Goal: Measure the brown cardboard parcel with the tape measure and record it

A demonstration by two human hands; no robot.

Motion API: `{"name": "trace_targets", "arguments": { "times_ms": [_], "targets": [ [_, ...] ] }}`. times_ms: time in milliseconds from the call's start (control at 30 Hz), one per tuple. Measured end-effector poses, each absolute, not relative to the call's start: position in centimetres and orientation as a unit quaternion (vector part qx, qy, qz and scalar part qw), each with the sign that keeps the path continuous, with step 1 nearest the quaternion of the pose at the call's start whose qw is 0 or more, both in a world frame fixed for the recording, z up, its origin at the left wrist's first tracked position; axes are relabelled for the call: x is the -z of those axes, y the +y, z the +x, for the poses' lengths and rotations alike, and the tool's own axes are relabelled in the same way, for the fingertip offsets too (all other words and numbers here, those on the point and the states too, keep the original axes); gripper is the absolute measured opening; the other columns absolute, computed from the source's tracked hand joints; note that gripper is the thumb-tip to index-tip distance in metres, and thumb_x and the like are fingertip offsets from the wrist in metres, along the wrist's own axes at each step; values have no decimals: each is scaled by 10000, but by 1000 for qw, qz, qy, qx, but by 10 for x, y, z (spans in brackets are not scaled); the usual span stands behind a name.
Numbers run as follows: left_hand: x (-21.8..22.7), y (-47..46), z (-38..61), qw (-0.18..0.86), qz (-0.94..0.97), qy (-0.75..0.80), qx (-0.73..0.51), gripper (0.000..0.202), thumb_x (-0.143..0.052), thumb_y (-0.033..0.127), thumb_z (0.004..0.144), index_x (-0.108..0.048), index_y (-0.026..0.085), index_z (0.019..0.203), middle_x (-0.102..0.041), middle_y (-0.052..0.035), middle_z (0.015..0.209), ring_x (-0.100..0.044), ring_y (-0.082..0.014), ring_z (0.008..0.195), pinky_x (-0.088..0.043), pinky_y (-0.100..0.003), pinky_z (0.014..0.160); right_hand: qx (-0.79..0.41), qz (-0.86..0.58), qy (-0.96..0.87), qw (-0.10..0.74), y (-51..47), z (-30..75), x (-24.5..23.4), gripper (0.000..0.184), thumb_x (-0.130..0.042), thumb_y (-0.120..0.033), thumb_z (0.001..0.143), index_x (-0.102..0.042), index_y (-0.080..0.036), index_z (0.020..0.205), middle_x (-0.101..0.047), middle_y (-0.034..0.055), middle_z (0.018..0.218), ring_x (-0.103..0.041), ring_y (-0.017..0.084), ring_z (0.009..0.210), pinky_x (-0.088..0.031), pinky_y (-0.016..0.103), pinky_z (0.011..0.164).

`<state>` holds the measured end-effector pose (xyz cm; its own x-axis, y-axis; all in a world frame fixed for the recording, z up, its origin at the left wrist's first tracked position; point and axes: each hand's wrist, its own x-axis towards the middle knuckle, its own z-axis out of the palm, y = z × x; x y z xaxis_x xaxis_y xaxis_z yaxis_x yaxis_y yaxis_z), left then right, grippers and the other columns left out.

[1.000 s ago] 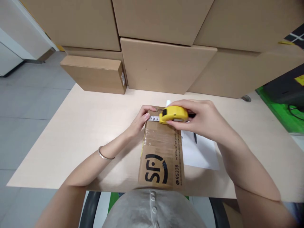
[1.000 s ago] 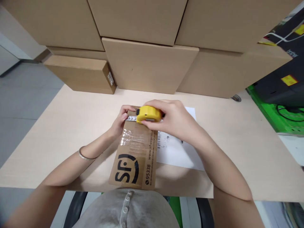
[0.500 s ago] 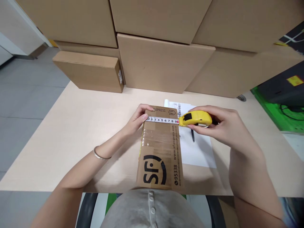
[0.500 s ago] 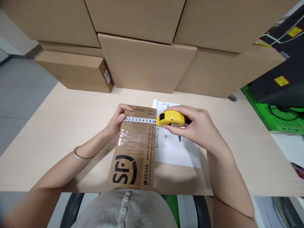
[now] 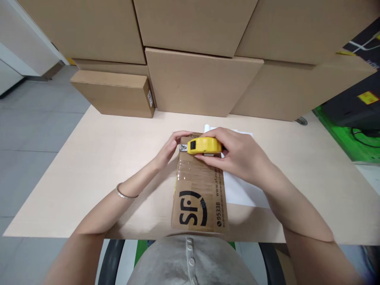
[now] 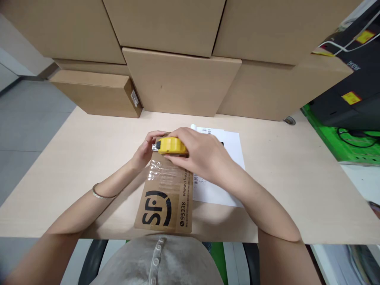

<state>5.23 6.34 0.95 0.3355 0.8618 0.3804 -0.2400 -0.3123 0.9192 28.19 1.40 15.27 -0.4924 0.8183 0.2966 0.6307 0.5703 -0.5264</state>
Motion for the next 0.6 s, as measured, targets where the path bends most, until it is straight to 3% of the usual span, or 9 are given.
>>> {"name": "trace_targets", "arguments": {
  "times_ms": [67,133,200,300,400,500,600],
  "targets": [
    [-9,60,39,502,645,243,-522,651,-382,766,999,-630,340,1424,-641,-83,1493,-576,-314,1391,-412,-527,1210,-182,-434,-833,292,11,277,-147,318,-784,-496,888,-676,-286,1101,-785,54,1068,-710,242,789,-515,361,664],
    [-8,48,21,441,666,269,-538,758,-329,822,972,-556,343,1514,-605,-96,1549,-537,-334,1449,-373,-552,1244,-197,-471,-787,346,11,283,-139,405,-806,-576,855,-650,-291,1098,-779,52,1014,-696,231,742,-522,353,641],
    [-6,28,4,325,692,309,-566,874,-351,924,878,-600,324,1462,-624,-117,1506,-516,-378,1463,-342,-594,1261,-215,-518,-717,414,17,297,-128,461,-788,-667,837,-622,-293,1047,-760,38,916,-679,226,718,-525,350,636],
    [1,-11,-8,153,725,325,-587,859,-431,988,769,-617,429,1394,-660,-63,1401,-581,-381,1388,-367,-621,1247,-309,-533,-607,503,37,316,-104,469,-672,-736,889,-598,-288,1005,-744,27,892,-712,228,804,-559,353,704],
    [8,-41,0,26,797,223,-561,823,-479,1009,700,-630,509,1337,-657,-19,1398,-648,-343,1283,-432,-600,1212,-447,-507,-532,510,55,321,-79,490,-633,-747,884,-612,-272,1003,-762,40,944,-756,242,918,-604,370,770],
    [11,-53,10,-24,837,164,-521,697,-623,893,743,-642,490,1312,-579,-3,1535,-640,-329,1319,-528,-576,1139,-522,-494,-485,498,60,318,-69,488,-693,-719,835,-648,-265,1008,-780,50,987,-767,252,936,-637,388,770],
    [11,-55,8,44,810,188,-554,697,-754,671,816,-547,486,1456,-472,-23,1647,-616,-332,1362,-597,-545,1049,-520,-495,-472,511,52,320,-79,452,-728,-681,832,-670,-270,1011,-784,55,1024,-764,253,913,-652,387,701]
  ]
}}
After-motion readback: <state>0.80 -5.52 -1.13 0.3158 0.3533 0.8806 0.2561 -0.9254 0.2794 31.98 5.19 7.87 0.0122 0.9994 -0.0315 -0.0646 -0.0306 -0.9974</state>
